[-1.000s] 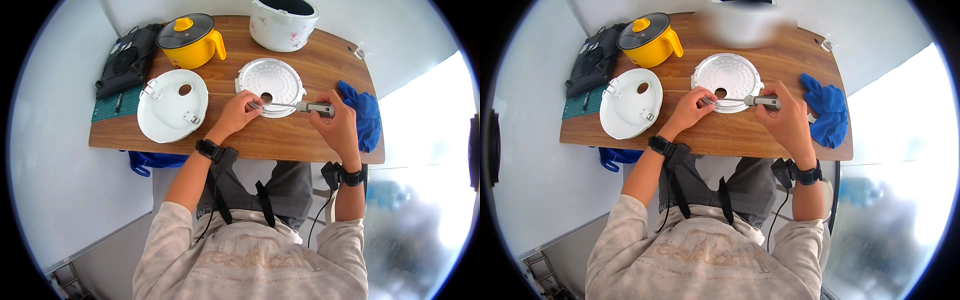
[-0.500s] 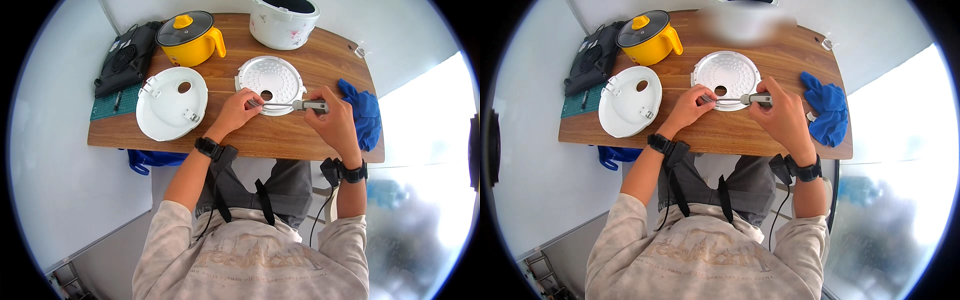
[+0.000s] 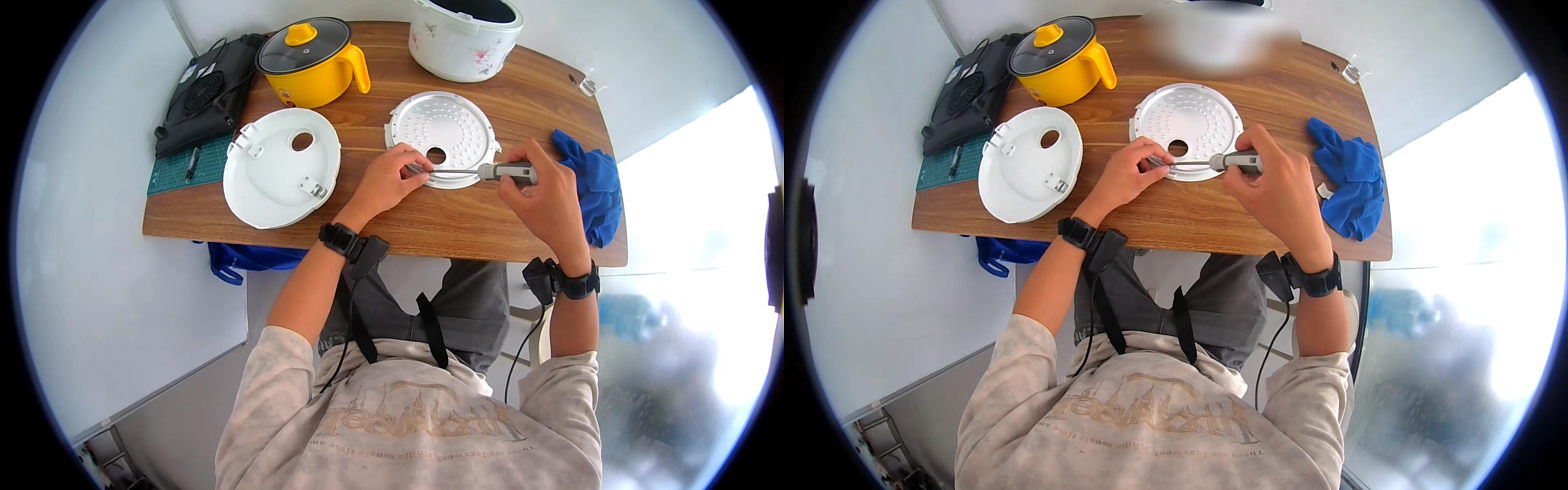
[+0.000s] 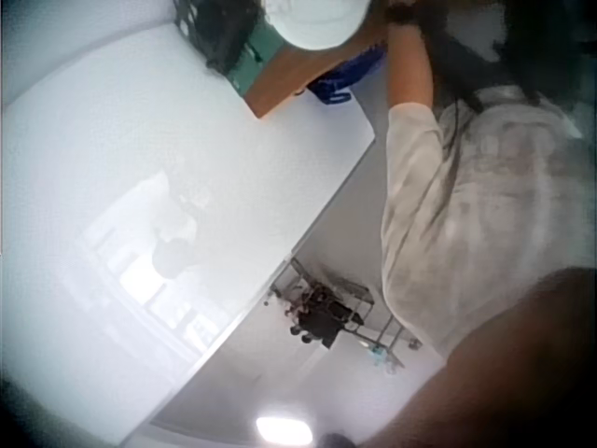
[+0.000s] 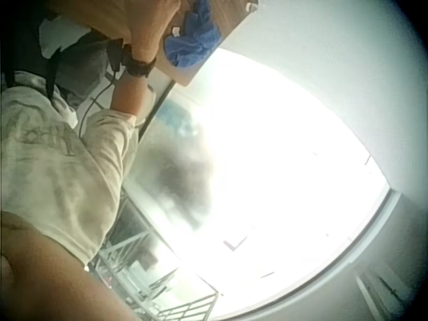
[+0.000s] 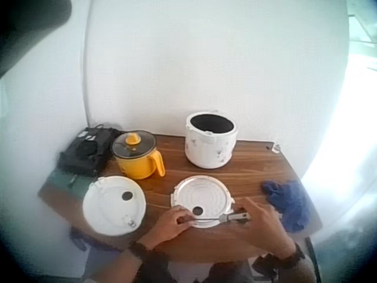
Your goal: The person uses a screwdriver to fasten a small metal piece onto a white plastic perforated lid. They then place the lid onto a white appliance base and insert a small white cylindrical component into the center.
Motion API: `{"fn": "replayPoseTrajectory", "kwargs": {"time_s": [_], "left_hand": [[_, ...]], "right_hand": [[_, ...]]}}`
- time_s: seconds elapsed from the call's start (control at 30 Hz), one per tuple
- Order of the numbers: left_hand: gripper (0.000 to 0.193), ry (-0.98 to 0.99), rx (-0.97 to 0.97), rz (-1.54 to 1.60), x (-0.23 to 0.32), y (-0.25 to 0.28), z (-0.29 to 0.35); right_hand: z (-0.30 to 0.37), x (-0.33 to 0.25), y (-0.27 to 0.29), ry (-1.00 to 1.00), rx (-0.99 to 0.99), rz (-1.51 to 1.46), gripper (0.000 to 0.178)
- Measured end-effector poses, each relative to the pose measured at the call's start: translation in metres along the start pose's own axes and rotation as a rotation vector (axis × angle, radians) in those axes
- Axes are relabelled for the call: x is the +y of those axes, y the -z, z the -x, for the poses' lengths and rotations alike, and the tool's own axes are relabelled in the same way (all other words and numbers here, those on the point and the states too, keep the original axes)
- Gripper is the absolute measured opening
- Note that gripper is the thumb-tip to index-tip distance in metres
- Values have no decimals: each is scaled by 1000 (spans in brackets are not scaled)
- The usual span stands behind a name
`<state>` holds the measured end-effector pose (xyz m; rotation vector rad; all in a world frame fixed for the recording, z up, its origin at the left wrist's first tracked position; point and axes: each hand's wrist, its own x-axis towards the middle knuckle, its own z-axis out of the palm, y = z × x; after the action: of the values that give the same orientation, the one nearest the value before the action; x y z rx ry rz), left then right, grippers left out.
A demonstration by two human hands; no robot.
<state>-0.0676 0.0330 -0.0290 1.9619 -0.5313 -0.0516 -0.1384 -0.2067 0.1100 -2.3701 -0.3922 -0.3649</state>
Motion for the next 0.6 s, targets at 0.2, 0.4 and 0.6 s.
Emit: {"fn": "replayPoseTrajectory", "kwargs": {"time_s": [0.2,0.4,0.6], "left_hand": [[15,1,-1,-1,1,-1,0],[18,22,-15,11,-2,-1,-1],[21,1,-5,-5,0,-2,-1]], "right_hand": [[-5,-3,1,24,-61,38,25],[-41,-8,-3,229,-98,3,30],[-74,-17,-15,276,-153,85,25]]}}
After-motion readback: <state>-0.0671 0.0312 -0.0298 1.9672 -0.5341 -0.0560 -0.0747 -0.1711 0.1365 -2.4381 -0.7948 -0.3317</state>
